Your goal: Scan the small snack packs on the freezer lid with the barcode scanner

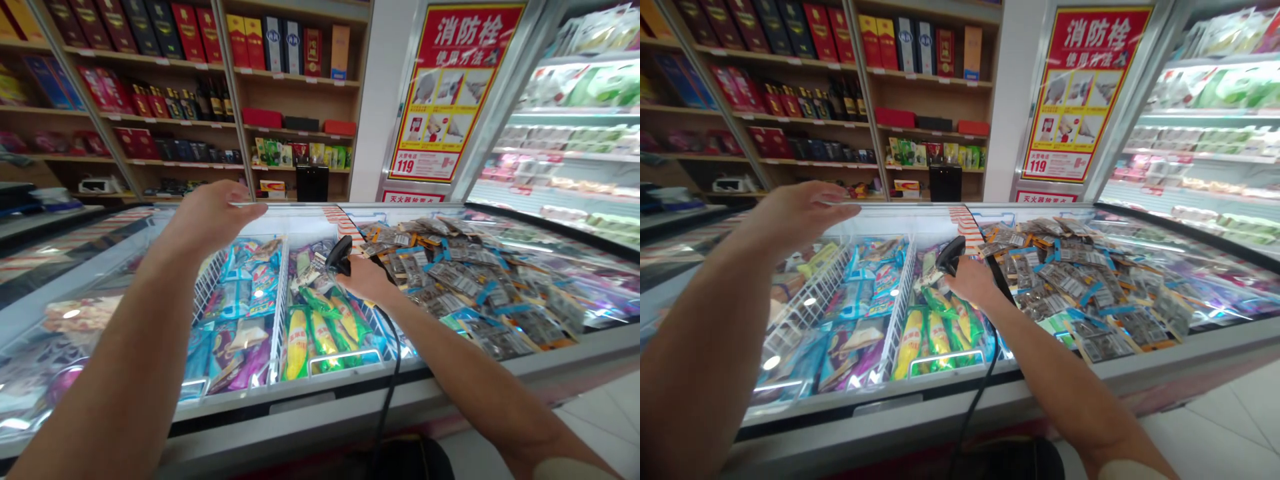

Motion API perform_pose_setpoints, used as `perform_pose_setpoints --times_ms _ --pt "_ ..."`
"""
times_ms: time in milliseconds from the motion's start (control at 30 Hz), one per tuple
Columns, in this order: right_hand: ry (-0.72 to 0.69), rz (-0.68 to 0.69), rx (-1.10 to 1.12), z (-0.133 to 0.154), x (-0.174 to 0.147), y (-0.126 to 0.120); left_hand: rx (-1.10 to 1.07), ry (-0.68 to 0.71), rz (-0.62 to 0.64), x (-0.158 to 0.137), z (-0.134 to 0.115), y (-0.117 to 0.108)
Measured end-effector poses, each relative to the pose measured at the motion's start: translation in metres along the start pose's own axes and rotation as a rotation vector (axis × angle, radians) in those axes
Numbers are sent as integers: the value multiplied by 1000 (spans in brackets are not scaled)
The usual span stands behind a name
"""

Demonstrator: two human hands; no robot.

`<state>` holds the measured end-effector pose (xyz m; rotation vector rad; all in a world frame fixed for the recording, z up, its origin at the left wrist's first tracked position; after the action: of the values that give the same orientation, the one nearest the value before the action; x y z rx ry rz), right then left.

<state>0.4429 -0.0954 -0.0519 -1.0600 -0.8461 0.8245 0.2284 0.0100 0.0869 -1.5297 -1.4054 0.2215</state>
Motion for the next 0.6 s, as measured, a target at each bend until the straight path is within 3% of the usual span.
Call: perform_pose_setpoints --times_ms 200,300,333,467,533,600 --pt "-13 24 5 1 0 3 -525 199 21 -31 -41 -35" --pt "-40 41 54 -3 6 0 -579 209 26 -24 -40 -28" --pt "-44 39 107 -5 7 -4 -529 172 43 -18 -36 -15" --pt "19 -35 541 -28 7 -35 -168 51 177 -1 -21 77" --pt "65 -151 820 -47 2 -59 -88 152 265 0 -25 125" --pt "106 -285 1075 -68 -7 -80 48 229 271 3 -18 158"
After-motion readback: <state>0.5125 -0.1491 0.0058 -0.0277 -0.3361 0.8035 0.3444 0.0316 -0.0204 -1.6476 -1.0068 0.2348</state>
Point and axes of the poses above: each hand's wrist, its own x-axis towards the middle knuckle, its own y-axis out of the palm, z = x × y, the point moved 8 cm from there along x, towards the middle knuckle, and after that the axes turned 2 degrees about -y, right-handed, at the moved point
